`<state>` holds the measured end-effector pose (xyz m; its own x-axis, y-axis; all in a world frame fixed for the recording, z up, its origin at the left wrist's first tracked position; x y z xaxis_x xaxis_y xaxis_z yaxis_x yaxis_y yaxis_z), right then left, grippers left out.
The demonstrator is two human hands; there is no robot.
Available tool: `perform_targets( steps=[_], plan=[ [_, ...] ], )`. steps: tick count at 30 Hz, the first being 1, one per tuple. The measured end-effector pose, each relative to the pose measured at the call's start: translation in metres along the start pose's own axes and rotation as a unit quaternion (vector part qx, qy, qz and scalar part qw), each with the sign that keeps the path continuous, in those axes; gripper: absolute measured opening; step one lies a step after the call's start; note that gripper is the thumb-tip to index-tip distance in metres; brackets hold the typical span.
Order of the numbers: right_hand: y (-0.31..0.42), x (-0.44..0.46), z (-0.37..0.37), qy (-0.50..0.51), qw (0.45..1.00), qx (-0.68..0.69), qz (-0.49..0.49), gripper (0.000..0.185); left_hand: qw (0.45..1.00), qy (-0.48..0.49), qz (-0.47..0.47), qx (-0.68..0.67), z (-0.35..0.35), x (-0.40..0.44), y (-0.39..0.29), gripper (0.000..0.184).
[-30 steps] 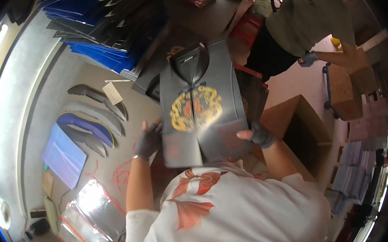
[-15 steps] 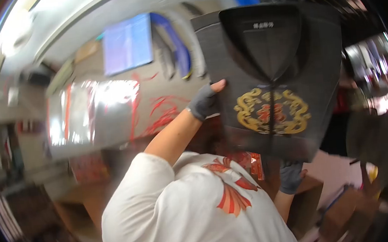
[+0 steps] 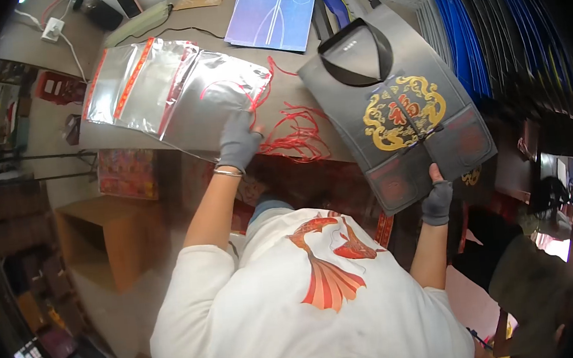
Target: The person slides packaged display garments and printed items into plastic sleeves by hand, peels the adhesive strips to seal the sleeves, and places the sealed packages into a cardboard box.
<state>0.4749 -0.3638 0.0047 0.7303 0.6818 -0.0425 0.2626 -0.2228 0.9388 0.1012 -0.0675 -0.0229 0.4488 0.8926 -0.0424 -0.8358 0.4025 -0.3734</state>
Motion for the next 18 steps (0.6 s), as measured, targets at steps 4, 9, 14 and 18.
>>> perform_targets(
  steps=[4, 9, 14, 18],
  plan=[
    [0.03, -0.015, -0.021, -0.007, 0.998, -0.05, 0.047, 0.042, 0.99, -0.081, -0.072, 0.087, -0.031, 0.03, 0.008, 0.067],
    [0.04, -0.03, -0.021, -0.047, 0.989, -0.127, 0.054, 0.043, 0.979, -0.081, -0.121, 0.141, -0.063, 0.037, -0.053, 0.088],
    [0.067, -0.037, -0.046, -0.039, 0.973, -0.201, 0.108, 0.038, 0.965, -0.011, -0.246, 0.095, -0.083, 0.01, -0.114, 0.09],
    [0.024, -0.044, -0.044, -0.112, 0.922, -0.356, -0.103, 0.031, 0.935, 0.174, -0.304, 0.046, -0.098, -0.002, -0.136, 0.07]
  ],
)
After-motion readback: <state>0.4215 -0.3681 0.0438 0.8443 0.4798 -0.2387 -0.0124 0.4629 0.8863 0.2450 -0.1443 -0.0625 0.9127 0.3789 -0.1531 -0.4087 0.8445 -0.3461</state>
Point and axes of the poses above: each hand's wrist, its own x-axis towards the middle knuckle, its own z-axis out of the back of the hand, y = z × x, the point moved 9 cm from there along x, towards the middle knuckle, and after that the axes turned 11 degrees about x, right-handed, at the moved point
